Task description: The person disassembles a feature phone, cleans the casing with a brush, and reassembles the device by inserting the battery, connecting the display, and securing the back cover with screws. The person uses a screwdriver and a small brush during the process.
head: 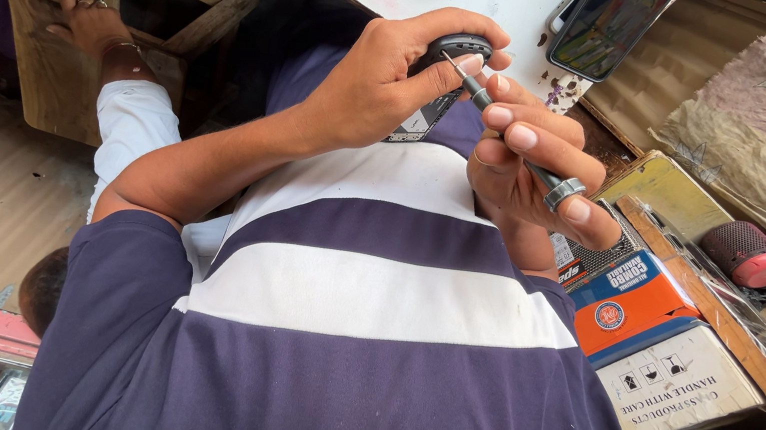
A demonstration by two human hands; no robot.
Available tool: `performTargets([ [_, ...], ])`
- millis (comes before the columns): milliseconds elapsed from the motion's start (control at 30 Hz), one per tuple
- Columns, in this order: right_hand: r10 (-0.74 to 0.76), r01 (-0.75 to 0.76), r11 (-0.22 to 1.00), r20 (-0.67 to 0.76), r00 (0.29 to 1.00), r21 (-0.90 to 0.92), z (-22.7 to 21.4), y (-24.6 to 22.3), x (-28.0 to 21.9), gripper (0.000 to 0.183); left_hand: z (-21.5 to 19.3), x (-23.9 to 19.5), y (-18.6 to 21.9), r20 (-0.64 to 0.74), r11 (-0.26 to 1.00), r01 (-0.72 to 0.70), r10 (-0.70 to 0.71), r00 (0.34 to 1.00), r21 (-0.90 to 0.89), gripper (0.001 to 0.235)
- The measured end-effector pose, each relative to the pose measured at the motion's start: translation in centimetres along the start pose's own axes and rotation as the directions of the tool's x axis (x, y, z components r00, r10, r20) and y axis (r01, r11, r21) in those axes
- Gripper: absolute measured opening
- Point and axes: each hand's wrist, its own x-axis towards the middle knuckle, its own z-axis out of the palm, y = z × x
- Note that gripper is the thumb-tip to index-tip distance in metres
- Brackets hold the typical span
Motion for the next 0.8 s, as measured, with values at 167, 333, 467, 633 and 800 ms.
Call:
performTargets([
  [167,0.005,-0.004,0.999,0.014,1.000,-0.053,0.1,0.0,0.3,0.056,0.0,0.0,0.0,-0.005,0.999,0.047,-0.047,0.999,0.019,0.028],
  [333,-0.054,0.061,0.991,0.060,0.997,-0.121,-0.1,0.2,1.2,0.048,0.0,-0.1,0.0,-0.015,0.998,0.051,-0.051,0.999,-0.039,0.027],
  [467,0.096,-0.071,0.983,0.147,0.984,-0.167,0.2,-0.7,1.5,0.041,-0.1,-0.2,-0.3,-0.023,1.000,0.028,-0.028,0.999,-0.012,0.027],
  [633,0.028,-0.011,0.986,0.103,0.994,-0.164,0.2,-0.7,1.5,0.041,-0.1,-0.3,-0.7,-0.033,0.996,0.017,-0.020,0.999,-0.093,0.026],
  [800,0.111,-0.101,0.990,0.111,0.988,-0.094,-0.5,-1.0,1.6,0.040,0.1,-0.2,-0.5,-0.052,0.996,0.083,-0.084,0.995,-0.031,0.025],
])
